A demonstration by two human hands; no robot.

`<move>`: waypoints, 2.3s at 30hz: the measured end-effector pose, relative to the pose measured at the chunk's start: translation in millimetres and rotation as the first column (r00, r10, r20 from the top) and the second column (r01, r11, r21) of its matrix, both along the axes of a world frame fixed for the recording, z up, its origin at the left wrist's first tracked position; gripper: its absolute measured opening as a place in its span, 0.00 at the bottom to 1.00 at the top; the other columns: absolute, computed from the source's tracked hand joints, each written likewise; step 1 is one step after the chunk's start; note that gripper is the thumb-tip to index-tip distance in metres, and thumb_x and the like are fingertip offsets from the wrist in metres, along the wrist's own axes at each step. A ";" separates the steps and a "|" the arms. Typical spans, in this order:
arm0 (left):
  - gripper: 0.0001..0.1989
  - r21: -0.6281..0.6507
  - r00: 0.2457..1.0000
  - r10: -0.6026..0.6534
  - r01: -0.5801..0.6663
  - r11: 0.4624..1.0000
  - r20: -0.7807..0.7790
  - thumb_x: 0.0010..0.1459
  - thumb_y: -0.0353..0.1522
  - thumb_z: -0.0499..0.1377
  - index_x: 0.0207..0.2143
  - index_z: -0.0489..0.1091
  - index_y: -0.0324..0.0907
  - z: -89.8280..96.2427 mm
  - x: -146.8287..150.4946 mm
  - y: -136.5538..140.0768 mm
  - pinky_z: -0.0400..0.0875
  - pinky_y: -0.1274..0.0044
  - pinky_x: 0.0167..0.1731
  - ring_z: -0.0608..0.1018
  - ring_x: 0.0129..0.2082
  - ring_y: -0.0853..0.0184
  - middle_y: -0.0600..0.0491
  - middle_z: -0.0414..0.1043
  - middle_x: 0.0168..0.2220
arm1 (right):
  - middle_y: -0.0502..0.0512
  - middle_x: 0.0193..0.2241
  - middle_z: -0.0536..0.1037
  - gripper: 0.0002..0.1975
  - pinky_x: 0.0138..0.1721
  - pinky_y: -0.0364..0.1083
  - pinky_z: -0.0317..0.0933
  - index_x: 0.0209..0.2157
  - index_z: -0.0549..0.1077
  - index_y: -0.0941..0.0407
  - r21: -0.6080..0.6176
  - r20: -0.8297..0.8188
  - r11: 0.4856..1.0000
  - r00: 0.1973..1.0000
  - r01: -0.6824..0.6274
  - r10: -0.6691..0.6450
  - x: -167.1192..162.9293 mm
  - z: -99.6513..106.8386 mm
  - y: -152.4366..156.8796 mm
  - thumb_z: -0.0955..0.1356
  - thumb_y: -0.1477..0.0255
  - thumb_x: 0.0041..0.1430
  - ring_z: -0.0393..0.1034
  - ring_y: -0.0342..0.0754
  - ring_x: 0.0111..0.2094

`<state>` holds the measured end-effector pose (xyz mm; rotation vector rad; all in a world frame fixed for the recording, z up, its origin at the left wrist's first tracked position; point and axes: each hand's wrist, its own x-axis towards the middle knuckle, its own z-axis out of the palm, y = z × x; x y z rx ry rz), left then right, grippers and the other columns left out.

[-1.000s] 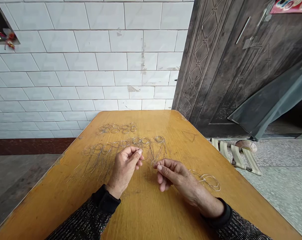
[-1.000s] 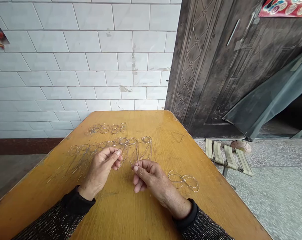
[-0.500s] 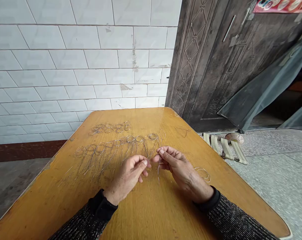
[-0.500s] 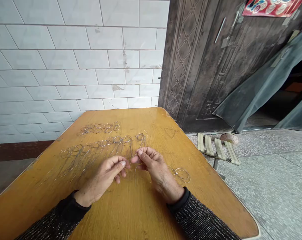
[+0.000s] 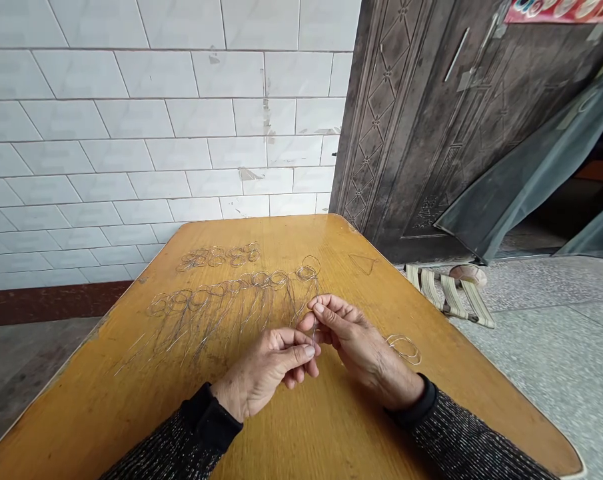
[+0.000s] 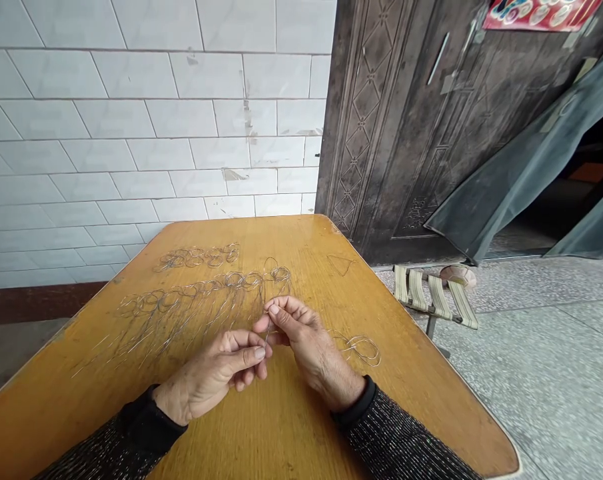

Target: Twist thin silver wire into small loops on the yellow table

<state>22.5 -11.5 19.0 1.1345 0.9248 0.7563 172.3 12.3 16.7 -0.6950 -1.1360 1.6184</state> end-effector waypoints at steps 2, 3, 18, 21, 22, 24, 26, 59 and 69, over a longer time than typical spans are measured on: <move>0.12 0.033 1.000 0.004 -0.003 0.999 -0.027 0.48 0.38 0.60 0.26 0.67 0.37 -1.4 0.9 0.0 0.53 0.83 0.18 0.63 0.17 0.78 0.55 0.68 0.20 | 0.49 0.24 0.74 0.11 0.24 0.41 0.59 0.28 0.68 0.56 0.002 0.002 1.000 1.000 0.001 -0.001 -0.9 -0.5 -0.2 0.68 0.63 0.52 0.66 0.39 0.21; 0.12 0.054 0.999 0.007 -0.004 0.999 -0.043 0.48 0.38 0.59 0.25 0.67 0.37 -2.5 1.8 0.0 0.53 0.82 0.18 0.62 0.17 0.78 0.55 0.67 0.20 | 0.49 0.24 0.74 0.11 0.24 0.41 0.59 0.28 0.68 0.56 -0.001 0.005 1.000 1.000 0.004 -0.004 -1.4 -0.8 0.0 0.68 0.63 0.52 0.66 0.40 0.21; 0.11 0.215 0.977 0.064 -0.018 0.976 -0.205 0.53 0.38 0.54 0.25 0.65 0.38 -1.4 5.5 -1.9 0.54 0.83 0.17 0.62 0.17 0.77 0.54 0.69 0.24 | 0.50 0.23 0.76 0.15 0.24 0.40 0.58 0.27 0.69 0.57 -0.045 0.039 0.988 0.988 0.151 -0.149 0.1 -3.9 9.0 0.71 0.60 0.45 0.66 0.39 0.20; 0.07 0.337 0.930 0.151 -0.031 0.941 -0.336 0.51 0.33 0.53 0.26 0.66 0.39 -1.2 2.8 0.5 0.55 0.82 0.17 0.62 0.17 0.76 0.55 0.69 0.22 | 0.51 0.23 0.77 0.17 0.25 0.40 0.58 0.27 0.69 0.57 -0.076 0.074 0.979 0.980 0.191 -0.186 0.8 -2.4 13.9 0.72 0.59 0.42 0.69 0.41 0.23; 0.06 0.386 0.909 0.182 -0.025 0.922 -0.376 0.51 0.32 0.52 0.25 0.67 0.39 -1.3 1.8 1.7 0.55 0.82 0.17 0.63 0.16 0.75 0.55 0.69 0.21 | 0.52 0.23 0.77 0.18 0.24 0.40 0.58 0.28 0.69 0.57 -0.075 0.094 0.978 0.978 0.196 -0.188 0.8 -2.1 15.4 0.72 0.59 0.41 0.70 0.42 0.24; 0.07 0.475 0.871 0.242 -0.010 0.880 -0.429 0.51 0.31 0.52 0.24 0.67 0.39 -0.8 -0.4 4.8 0.55 0.82 0.17 0.63 0.16 0.74 0.54 0.69 0.20 | 0.53 0.24 0.77 0.19 0.24 0.40 0.57 0.30 0.70 0.58 -0.049 0.147 0.976 0.968 0.212 -0.203 2.0 -1.2 18.5 0.71 0.57 0.42 0.71 0.44 0.26; 0.09 0.553 0.829 0.322 -0.019 0.833 -0.457 0.51 0.32 0.51 0.23 0.68 0.39 0.6 -2.4 9.4 0.55 0.82 0.17 0.64 0.16 0.74 0.54 0.69 0.20 | 0.54 0.25 0.78 0.19 0.24 0.40 0.57 0.31 0.71 0.58 -0.012 0.192 0.970 0.953 0.243 -0.236 6.5 0.5 22.4 0.70 0.57 0.43 0.72 0.45 0.27; 0.16 0.710 0.190 0.781 0.580 0.399 -0.595 0.60 0.35 0.48 0.23 0.68 0.41 12.6 8.3 22.2 0.50 0.77 0.20 0.73 0.21 0.66 0.50 0.73 0.21 | 0.51 0.23 0.76 0.07 0.27 0.42 0.58 0.30 0.72 0.57 0.535 0.591 0.808 0.574 0.246 -0.566 115.8 19.5 35.7 0.64 0.72 0.49 0.70 0.44 0.26; 0.14 0.787 0.429 0.761 0.594 0.168 -0.486 0.60 0.31 0.49 0.22 0.66 0.41 -14.3 4.8 16.7 0.50 0.76 0.21 0.72 0.20 0.68 0.53 0.71 0.20 | 0.53 0.31 0.77 0.08 0.33 0.42 0.58 0.29 0.75 0.55 0.527 0.850 0.839 0.061 -0.136 -0.523 128.5 -6.6 -5.5 0.64 0.78 0.51 0.70 0.46 0.33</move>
